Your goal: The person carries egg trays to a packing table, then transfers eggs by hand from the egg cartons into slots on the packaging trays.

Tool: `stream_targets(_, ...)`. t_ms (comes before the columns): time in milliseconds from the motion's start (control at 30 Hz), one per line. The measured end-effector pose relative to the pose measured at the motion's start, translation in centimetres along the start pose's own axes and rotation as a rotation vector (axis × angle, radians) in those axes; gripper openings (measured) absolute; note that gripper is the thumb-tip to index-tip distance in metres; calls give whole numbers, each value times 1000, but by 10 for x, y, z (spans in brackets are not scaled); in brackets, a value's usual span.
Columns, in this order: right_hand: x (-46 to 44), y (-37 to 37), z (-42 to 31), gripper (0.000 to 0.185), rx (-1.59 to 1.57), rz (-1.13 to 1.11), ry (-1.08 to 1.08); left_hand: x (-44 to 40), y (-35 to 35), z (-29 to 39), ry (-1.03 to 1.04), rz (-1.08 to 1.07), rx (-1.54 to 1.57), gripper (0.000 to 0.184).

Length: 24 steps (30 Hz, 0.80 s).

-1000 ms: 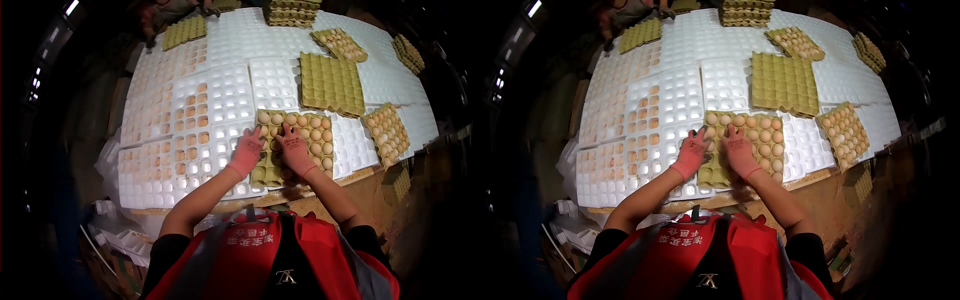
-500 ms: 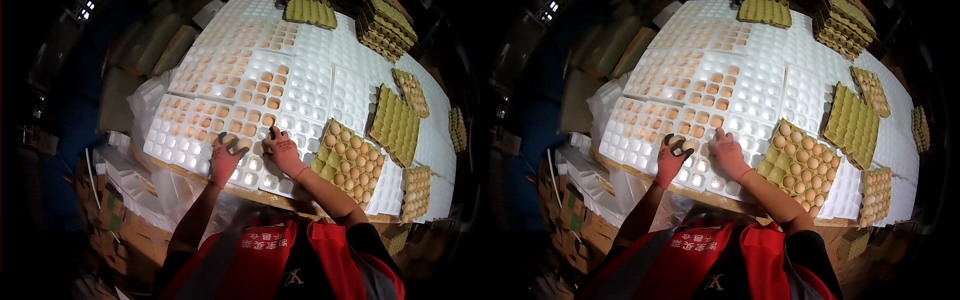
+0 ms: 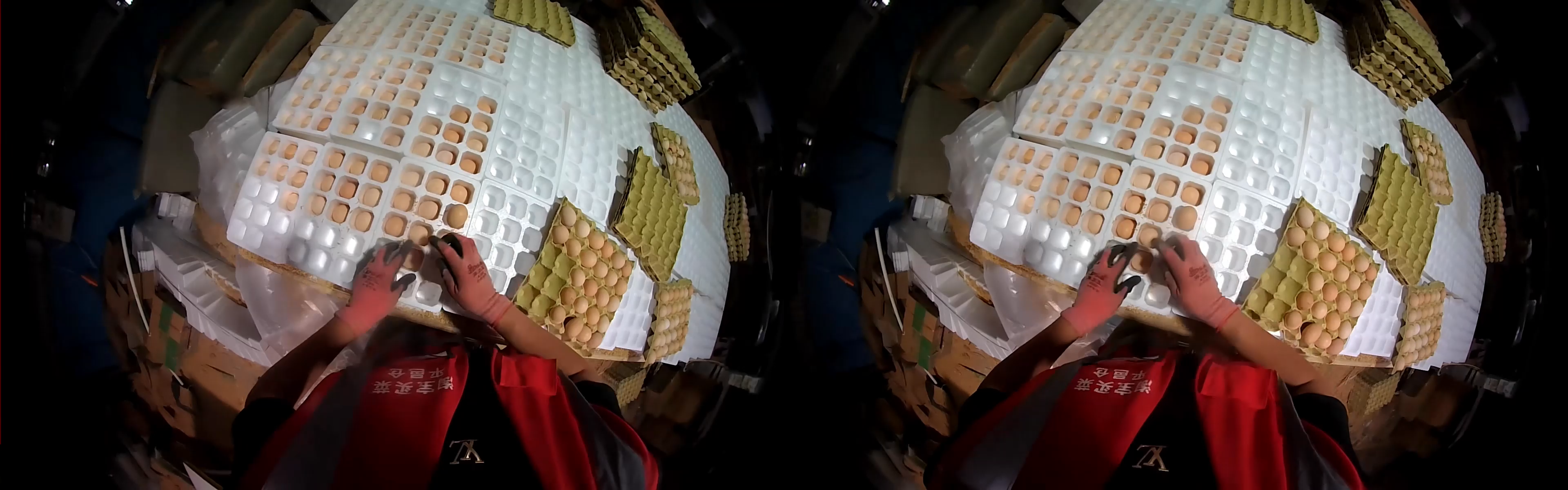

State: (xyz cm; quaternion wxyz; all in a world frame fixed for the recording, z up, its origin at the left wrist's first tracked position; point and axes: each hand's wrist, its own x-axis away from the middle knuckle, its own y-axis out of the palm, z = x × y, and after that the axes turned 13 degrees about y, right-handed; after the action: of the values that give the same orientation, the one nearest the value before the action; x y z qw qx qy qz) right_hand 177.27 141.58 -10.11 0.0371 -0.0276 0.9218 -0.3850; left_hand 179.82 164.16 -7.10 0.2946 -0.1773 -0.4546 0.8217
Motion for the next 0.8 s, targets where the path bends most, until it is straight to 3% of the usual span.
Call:
stream_targets(33, 7, 17, 4, 50, 32, -55, -76, 7, 4, -9, -196, 205, 521, 40)
stream_targets(100, 22, 34, 11, 47, 202, -51, -210, 13, 27, -45, -573, 440, 1279, 37)
stream_targets(133, 26, 33, 16, 45, 303, -54, -279, 19, 61, -68, -253, 572, 974, 35)
stream_targets(167, 25, 20, 7, 44, 233, -50, -206, 12, 60, -59, -247, 553, 784, 36)
stream_targets(233, 4, -6, -4, 47, 104, 62, -23, 6, 69, -59, -29, 334, 84, 48)
stream_targets(267, -14, -12, -1, 52, 150, 165, 98, 11, 77, -76, 129, 222, -28, 55)
stream_targets(300, -37, -14, -3, 48, 152, 313, 138, 14, 68, -72, 114, 150, -60, 52)
stream_targets(367, -53, -18, 2, 39, 188, 77, 261, 9, 57, -58, 90, 228, 21, 45)
stream_targets(467, -57, -15, 25, 25, 94, 159, -33, -5, 63, -41, 147, 310, 133, 38)
stream_targets(533, -53, -8, 50, 21, 138, 165, -109, -22, 50, 10, 111, 301, 241, 36)
stream_targets(567, -45, -2, 65, 25, 130, 62, -44, -29, 48, 27, 91, 305, 267, 36)
stream_targets(633, -18, -22, 65, 31, -16, 116, -6, -47, 56, 45, 150, 308, 225, 32)
stream_targets(700, 33, -59, 73, 39, 42, 308, 75, -74, 65, 77, 211, 247, 249, 31)
stream_targets(800, 123, -160, 88, 43, 312, 535, 376, -125, 92, 182, 593, 155, 271, 38)
